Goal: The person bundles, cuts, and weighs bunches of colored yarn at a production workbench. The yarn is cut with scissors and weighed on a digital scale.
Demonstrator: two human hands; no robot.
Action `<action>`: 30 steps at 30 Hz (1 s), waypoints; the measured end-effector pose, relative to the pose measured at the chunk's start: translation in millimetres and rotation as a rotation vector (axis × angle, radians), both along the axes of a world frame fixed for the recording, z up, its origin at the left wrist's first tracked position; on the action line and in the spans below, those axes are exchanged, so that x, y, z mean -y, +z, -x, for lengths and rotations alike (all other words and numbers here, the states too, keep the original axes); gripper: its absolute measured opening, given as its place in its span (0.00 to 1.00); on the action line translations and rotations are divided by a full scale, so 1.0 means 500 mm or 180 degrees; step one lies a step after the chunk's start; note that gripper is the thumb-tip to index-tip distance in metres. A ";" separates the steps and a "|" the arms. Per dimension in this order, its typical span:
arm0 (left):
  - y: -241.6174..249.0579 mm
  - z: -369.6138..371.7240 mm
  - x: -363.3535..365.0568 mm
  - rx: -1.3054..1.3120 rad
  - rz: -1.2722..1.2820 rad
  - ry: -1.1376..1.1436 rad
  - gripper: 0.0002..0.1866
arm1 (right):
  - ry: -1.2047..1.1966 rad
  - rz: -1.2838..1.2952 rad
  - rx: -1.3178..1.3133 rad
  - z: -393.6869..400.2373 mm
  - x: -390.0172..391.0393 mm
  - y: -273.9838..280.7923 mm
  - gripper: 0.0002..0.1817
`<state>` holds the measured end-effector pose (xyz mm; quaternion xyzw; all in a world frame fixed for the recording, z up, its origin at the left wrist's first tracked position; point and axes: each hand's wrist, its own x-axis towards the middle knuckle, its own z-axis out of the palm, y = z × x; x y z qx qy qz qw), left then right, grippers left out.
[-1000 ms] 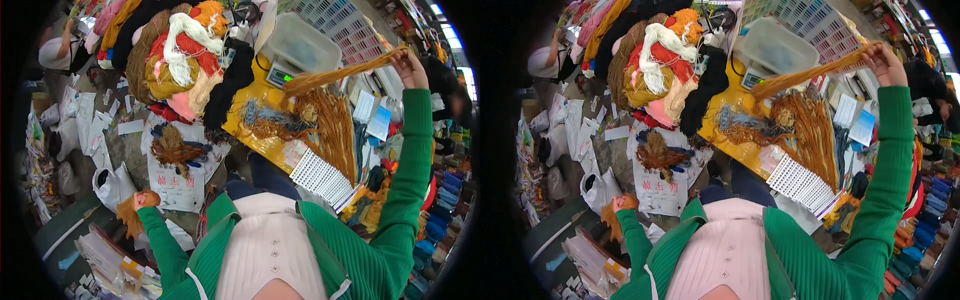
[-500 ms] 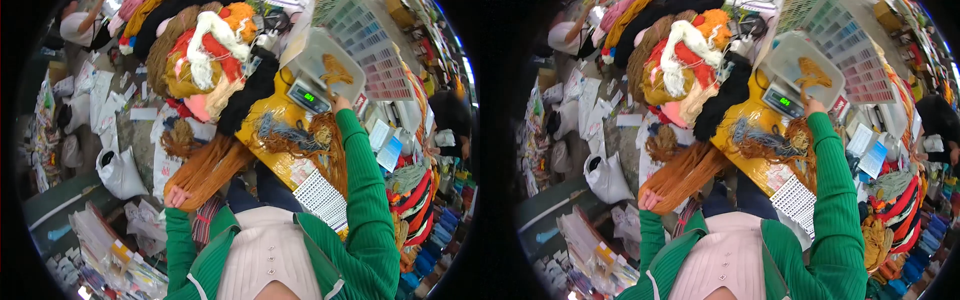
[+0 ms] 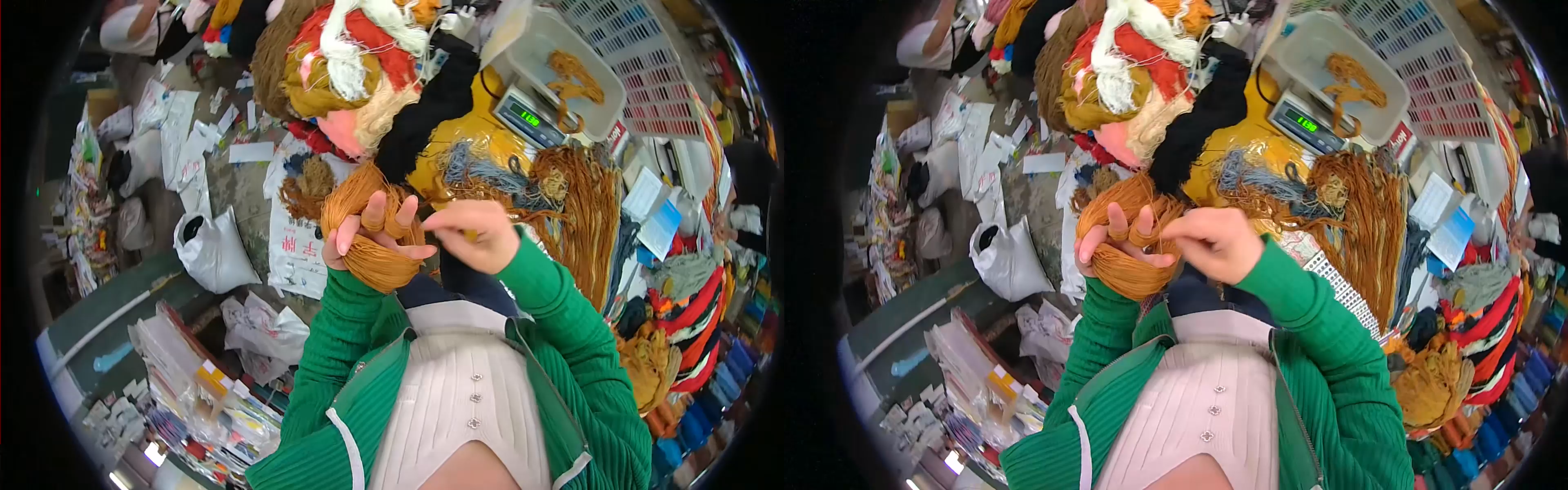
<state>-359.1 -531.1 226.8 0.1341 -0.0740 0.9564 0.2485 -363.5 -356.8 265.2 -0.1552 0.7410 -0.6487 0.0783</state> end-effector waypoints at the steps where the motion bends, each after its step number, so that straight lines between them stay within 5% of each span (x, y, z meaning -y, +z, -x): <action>1: 0.002 -0.002 -0.006 -0.0002 -0.0158 -0.0006 0.12 | 0.0125 0.0096 -0.0148 0.000 0.011 0.011 0.08; 6: -0.001 -0.011 -0.009 -0.0075 -0.0437 -0.0072 0.11 | 0.0933 0.0199 0.0587 -0.022 0.012 -0.005 0.14; 10: 0.023 -0.007 -0.031 0.0049 -0.0982 -0.0143 0.09 | 0.1129 -0.0980 0.0517 -0.046 0.013 -0.044 0.14; 13: 0.050 0.022 -0.030 -0.0220 -0.1416 -0.0429 0.07 | 0.0514 -0.1263 0.0512 -0.100 -0.013 -0.166 0.15; 17: 0.076 0.046 -0.006 -0.0357 -0.1313 -0.0307 0.08 | 0.1318 -0.2944 0.0968 -0.248 -0.116 -0.332 0.19; 19: 0.085 0.043 0.010 -0.0324 -0.1203 -0.0204 0.08 | 0.1306 -0.2700 0.2929 -0.305 -0.169 -0.373 0.20; 25: 0.078 0.007 0.010 0.0202 -0.0731 -0.0247 0.05 | -0.0300 -0.0915 0.3848 -0.259 -0.278 -0.393 0.22; 30: 0.046 0.006 0.025 -0.0245 -0.1022 -0.0274 0.06 | -0.1713 -0.2748 0.1230 -0.124 -0.348 -0.384 0.16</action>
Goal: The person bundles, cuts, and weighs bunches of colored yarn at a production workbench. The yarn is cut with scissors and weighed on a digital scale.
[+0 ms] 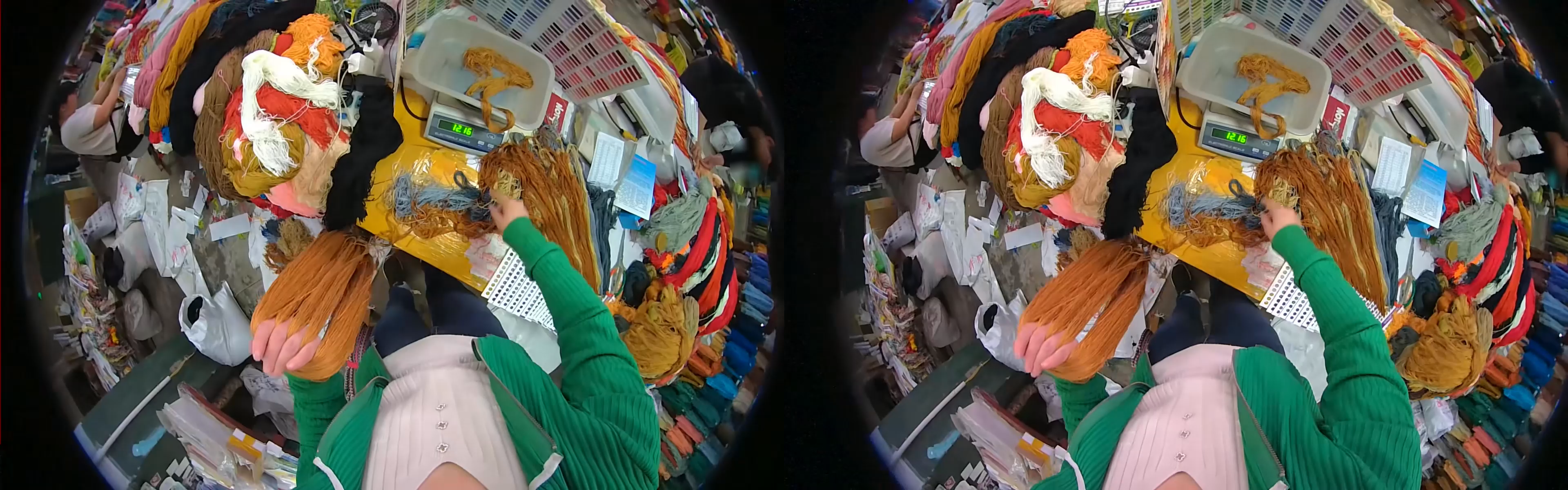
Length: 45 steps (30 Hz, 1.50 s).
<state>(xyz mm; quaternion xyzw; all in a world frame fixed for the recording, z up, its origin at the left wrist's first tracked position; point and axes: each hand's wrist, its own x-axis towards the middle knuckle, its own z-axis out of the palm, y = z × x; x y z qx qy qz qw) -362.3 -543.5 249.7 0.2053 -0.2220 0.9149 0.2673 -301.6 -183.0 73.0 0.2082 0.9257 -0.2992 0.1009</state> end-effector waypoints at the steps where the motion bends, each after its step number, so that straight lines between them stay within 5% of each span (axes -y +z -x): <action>1: 0.001 -0.005 0.002 -0.0004 0.0052 0.0020 0.06 | 0.0131 -0.0467 -0.0365 0.040 -0.007 0.023 0.16; 5: 0.005 -0.028 0.019 0.0017 0.0247 0.0104 0.07 | -0.0021 -0.1000 -0.0281 0.176 -0.041 0.065 0.18; 8: 0.001 -0.040 0.021 -0.0142 0.0325 0.0096 0.06 | -0.0155 -0.1381 0.0785 0.247 -0.044 0.073 0.26; 11: 0.001 -0.065 0.032 0.0085 0.0770 0.0154 0.05 | 0.0016 -0.0994 0.0883 0.240 -0.029 -0.020 0.16; 13: -0.005 -0.090 0.054 0.0475 0.1357 0.0260 0.05 | 0.1099 -0.1067 0.0349 0.175 0.095 -0.060 0.08; 14: 0.006 -0.084 0.047 0.0551 0.1565 0.0272 0.05 | 0.3064 -0.1925 0.1137 0.120 0.192 0.009 0.10; 15: 0.016 -0.082 0.038 0.0642 0.1765 0.0281 0.06 | 0.3505 -0.0187 0.0398 0.062 0.237 0.083 0.11; 17: 0.033 -0.086 0.027 0.0981 0.2540 0.0371 0.07 | 0.3719 0.2084 0.1046 -0.044 0.316 0.165 0.07; 20: 0.039 -0.085 0.005 0.1169 0.3060 0.0419 0.08 | 0.3008 0.0730 -0.0218 -0.053 0.353 0.223 0.04; 21: 0.040 -0.086 0.000 0.1256 0.3080 0.0369 0.11 | 0.2181 0.0874 -0.0596 -0.029 0.346 0.244 0.03; 24: 0.034 -0.088 -0.026 0.1212 0.3226 0.0445 0.21 | 0.0890 0.2674 -0.0948 0.039 0.317 0.315 0.04; 25: 0.038 -0.086 -0.033 0.1115 0.3184 0.0401 0.23 | 0.0085 0.3830 0.0566 0.053 0.312 0.381 0.07; 27: 0.038 -0.086 -0.037 0.0895 0.3096 0.0246 0.27 | -0.0310 0.4771 0.0670 0.055 0.336 0.443 0.07; 34: 0.052 -0.089 -0.037 -0.0049 0.3528 0.0070 0.33 | 0.0177 0.3911 -0.0015 0.014 0.409 0.485 0.05; 45: 0.079 -0.104 -0.026 -0.0246 0.3140 -0.0430 0.35 | -0.0498 0.4042 -0.0334 -0.046 0.439 0.491 0.04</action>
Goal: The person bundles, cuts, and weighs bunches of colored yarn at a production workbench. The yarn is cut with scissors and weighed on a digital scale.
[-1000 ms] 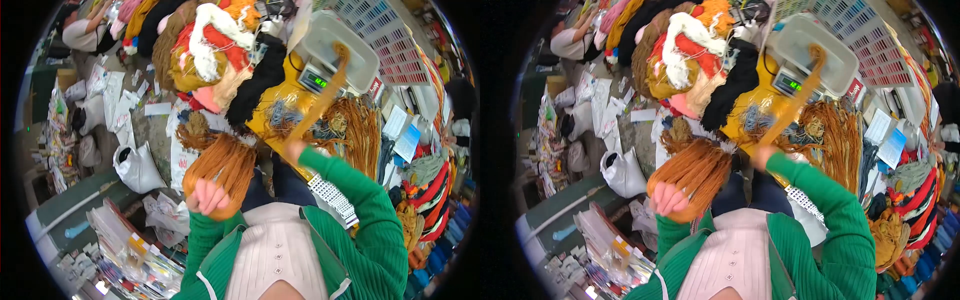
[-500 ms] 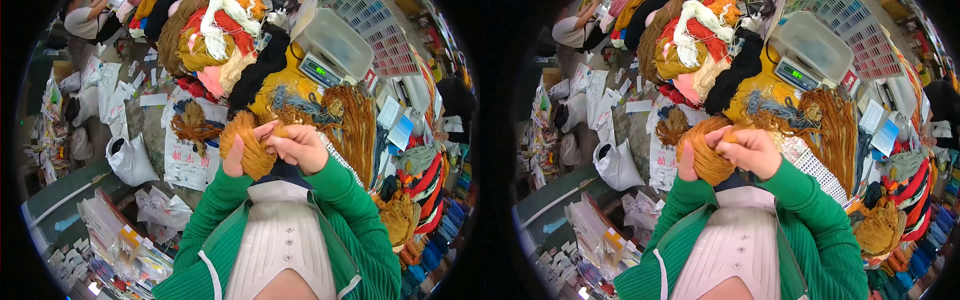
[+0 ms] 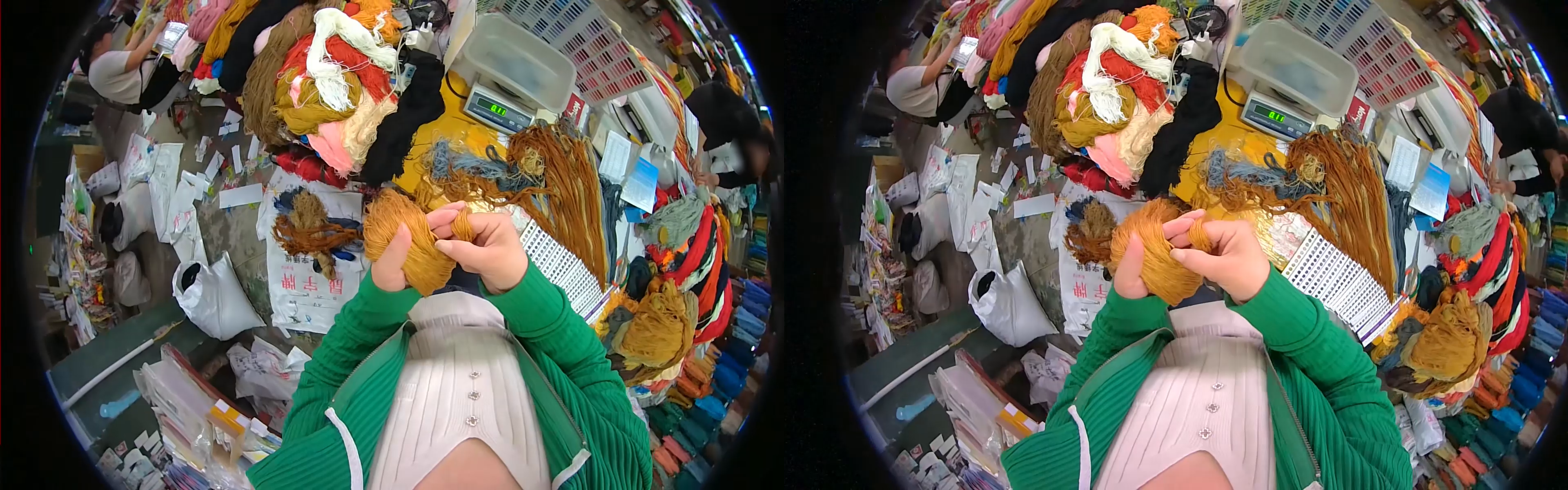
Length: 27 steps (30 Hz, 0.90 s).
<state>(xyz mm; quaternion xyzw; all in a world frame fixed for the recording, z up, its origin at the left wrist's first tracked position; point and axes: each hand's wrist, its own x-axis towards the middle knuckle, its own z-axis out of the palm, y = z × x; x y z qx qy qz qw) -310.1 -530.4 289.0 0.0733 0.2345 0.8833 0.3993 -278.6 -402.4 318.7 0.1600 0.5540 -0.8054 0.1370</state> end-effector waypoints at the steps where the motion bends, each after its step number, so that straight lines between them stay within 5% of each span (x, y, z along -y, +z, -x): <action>1: 0.002 -0.004 0.002 -0.0017 0.0106 0.0033 0.37 | -0.0043 -0.0143 -0.0141 -0.005 0.005 -0.003 0.04; 5: -0.009 -0.008 0.011 0.0544 -0.0204 0.0053 0.33 | -0.0339 0.0378 0.0028 -0.015 0.010 0.017 0.05; 7: -0.034 -0.015 0.020 0.0060 0.0050 0.0138 0.28 | -0.0448 0.0394 -0.0080 -0.020 0.013 0.018 0.05; 11: -0.031 -0.013 0.027 -0.0677 0.1061 0.0224 0.17 | -0.0431 -0.0855 -0.1024 -0.033 0.033 -0.002 0.06; 14: -0.015 -0.008 0.035 -0.0184 0.1123 0.0256 0.14 | -0.0800 0.0046 -0.0716 -0.029 0.045 0.018 0.05; 18: -0.020 0.025 0.091 -0.0271 0.1216 0.0042 0.12 | 0.0098 0.2393 0.0585 -0.031 -0.003 0.005 0.02; 20: -0.046 0.047 0.158 -0.0933 0.1206 0.0040 0.14 | 0.0194 0.1923 0.0516 -0.042 -0.045 -0.004 0.02; 23: -0.100 0.041 0.251 -0.4356 0.4017 0.1858 0.13 | -0.0281 0.0108 0.0341 -0.031 -0.167 -0.016 0.05; 24: -0.115 0.033 0.275 -0.5506 0.4924 0.2473 0.13 | -0.1117 -0.0169 0.0815 -0.019 -0.182 0.009 0.06; 26: -0.109 0.018 0.282 -0.7808 0.7879 0.2881 0.13 | -0.2124 0.0603 0.1077 -0.022 -0.366 -0.107 0.04; 27: -0.082 0.014 0.257 -0.8599 1.0253 0.2051 0.13 | -0.2238 0.0477 0.0904 -0.026 -0.428 -0.141 0.03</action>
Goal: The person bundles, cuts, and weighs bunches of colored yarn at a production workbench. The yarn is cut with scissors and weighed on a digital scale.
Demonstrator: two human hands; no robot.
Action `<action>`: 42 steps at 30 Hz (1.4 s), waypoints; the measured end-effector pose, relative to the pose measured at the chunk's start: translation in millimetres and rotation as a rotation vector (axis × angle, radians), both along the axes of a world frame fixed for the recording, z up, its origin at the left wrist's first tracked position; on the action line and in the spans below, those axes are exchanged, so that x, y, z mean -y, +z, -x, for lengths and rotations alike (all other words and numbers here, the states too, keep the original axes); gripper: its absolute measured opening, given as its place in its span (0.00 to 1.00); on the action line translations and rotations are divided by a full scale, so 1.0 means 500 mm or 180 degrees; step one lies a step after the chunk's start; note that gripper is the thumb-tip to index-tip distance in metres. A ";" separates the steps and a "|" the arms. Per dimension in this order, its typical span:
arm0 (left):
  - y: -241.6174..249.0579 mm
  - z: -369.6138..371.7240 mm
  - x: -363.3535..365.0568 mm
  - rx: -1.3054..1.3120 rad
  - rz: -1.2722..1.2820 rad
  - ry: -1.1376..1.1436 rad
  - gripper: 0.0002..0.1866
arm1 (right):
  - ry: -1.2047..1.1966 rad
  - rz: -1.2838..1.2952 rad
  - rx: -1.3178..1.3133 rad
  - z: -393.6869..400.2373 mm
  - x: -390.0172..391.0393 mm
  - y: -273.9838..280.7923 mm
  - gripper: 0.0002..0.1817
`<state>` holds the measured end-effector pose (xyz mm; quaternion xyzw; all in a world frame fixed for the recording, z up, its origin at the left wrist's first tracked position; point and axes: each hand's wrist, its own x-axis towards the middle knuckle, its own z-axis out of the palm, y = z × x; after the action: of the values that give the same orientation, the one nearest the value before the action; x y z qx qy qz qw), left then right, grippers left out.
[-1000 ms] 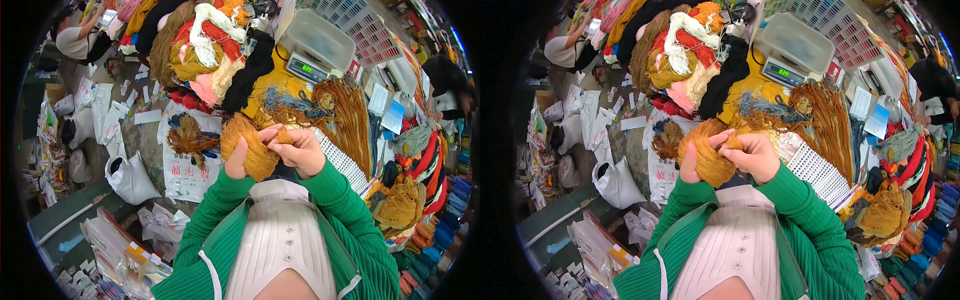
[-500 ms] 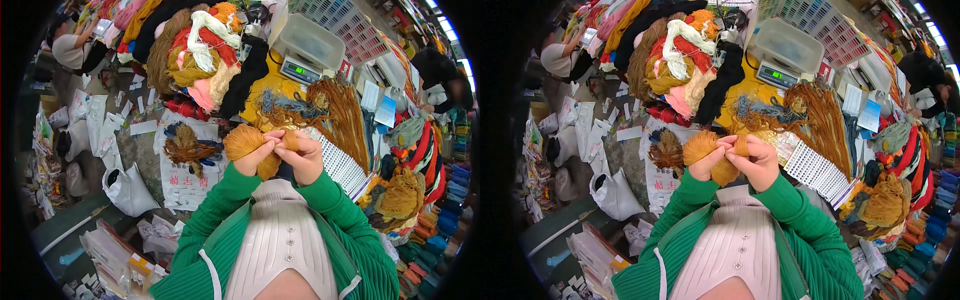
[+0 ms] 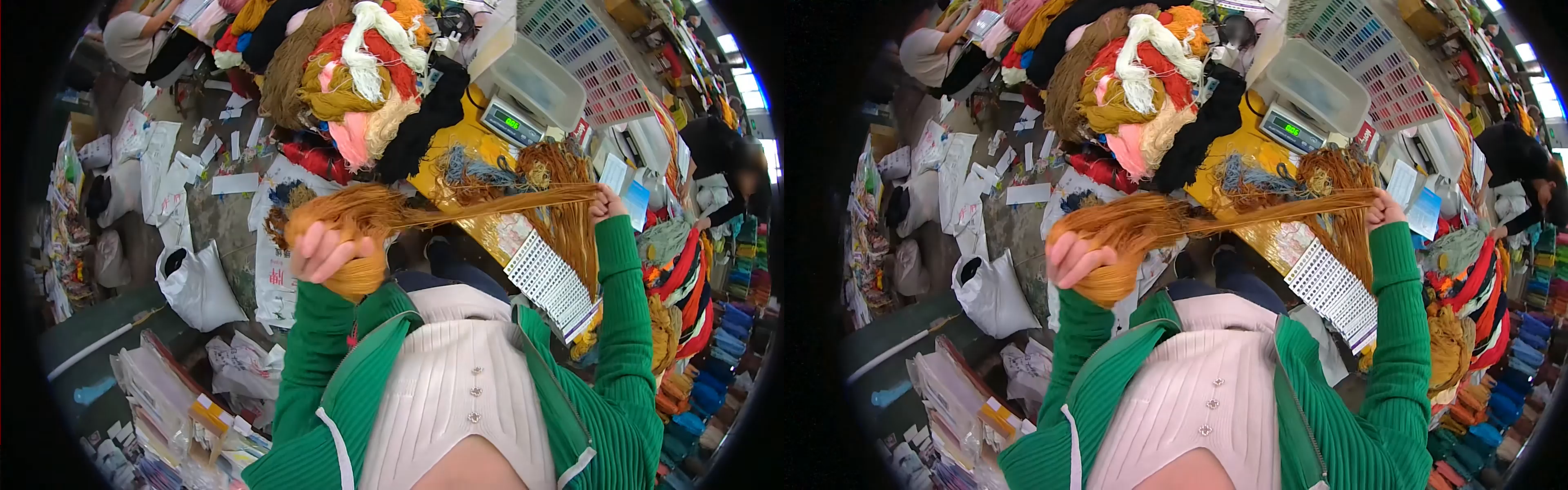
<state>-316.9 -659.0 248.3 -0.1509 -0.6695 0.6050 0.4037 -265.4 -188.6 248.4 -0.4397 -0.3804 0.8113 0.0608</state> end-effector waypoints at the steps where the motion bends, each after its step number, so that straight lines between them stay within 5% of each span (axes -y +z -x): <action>1: 0.021 -0.004 -0.023 -0.1086 0.1545 0.1226 0.13 | 0.0331 -0.0389 0.0134 0.019 0.014 0.011 0.03; 2: 0.042 -0.007 -0.047 -0.1958 0.3347 0.2153 0.13 | 0.0657 -0.0777 0.0268 0.042 0.050 0.040 0.02; 3: 0.047 -0.006 -0.056 -0.2212 0.3951 0.2277 0.13 | 0.0963 -0.1159 0.0411 0.059 0.094 0.060 0.03; 5: 0.049 -0.015 -0.076 -0.2229 0.4011 0.2178 0.13 | 0.3255 -0.3061 0.0140 0.086 0.196 0.081 0.06; 6: 0.047 -0.016 -0.085 -0.2268 0.3987 0.2165 0.13 | 0.3972 -0.3071 -0.0021 0.100 0.243 0.098 0.07; 8: 0.043 -0.016 -0.100 -0.2323 0.3927 0.2133 0.13 | 0.3994 -0.2540 0.0002 0.124 0.321 0.124 0.09; 12: 0.050 -0.012 -0.127 -0.2319 0.3889 0.2142 0.13 | 0.3210 -0.2845 -0.1250 0.155 0.458 0.210 0.09; 15: 0.052 -0.012 -0.138 -0.2303 0.3931 0.2067 0.13 | 0.4111 -0.3260 -0.1498 0.138 0.505 0.240 0.05; 17: 0.038 -0.011 -0.131 -0.2319 0.3992 0.1945 0.13 | 0.4611 -0.4436 -0.1436 0.124 0.507 0.227 0.06; 22: 0.049 -0.021 -0.156 -0.2404 0.3811 0.1604 0.14 | 0.3316 -0.3383 -0.1136 0.154 0.473 0.206 0.06; 25: 0.049 -0.027 -0.166 -0.2294 0.3854 0.1208 0.14 | 0.3611 -0.4109 -0.1312 0.146 0.468 0.246 0.06; 29: 0.050 -0.031 -0.182 -0.2339 0.3817 0.1362 0.14 | 0.3765 -0.3660 -0.0947 0.112 0.464 0.252 0.06; 30: 0.051 -0.032 -0.186 -0.2372 0.3747 0.1485 0.14 | 0.3664 -0.4440 -0.1102 0.114 0.445 0.238 0.05; 34: 0.037 -0.034 -0.199 -0.2446 0.3536 0.1782 0.13 | 0.3312 -0.4010 -0.1348 0.101 0.422 0.232 0.04; 35: 0.033 -0.037 -0.204 -0.2409 0.3495 0.1797 0.12 | 0.3662 -0.3723 -0.1218 0.086 0.429 0.234 0.04; 37: 0.029 -0.034 -0.209 -0.2682 0.3559 0.1827 0.12 | 0.5081 -0.4536 -0.0764 0.050 0.439 0.218 0.05; 40: 0.029 -0.028 -0.214 -0.3107 0.3834 0.1732 0.12 | 0.5125 -0.4252 -0.0795 0.012 0.425 0.190 0.09; 42: 0.044 -0.041 -0.229 -0.2745 0.3966 0.1442 0.14 | 0.4188 -0.3970 -0.0876 -0.007 0.404 0.166 0.11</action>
<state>-296.2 -544.5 270.4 0.0387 -0.0062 0.9411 0.3358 -262.0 -390.7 331.3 0.0787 -0.9126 0.3752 -0.1424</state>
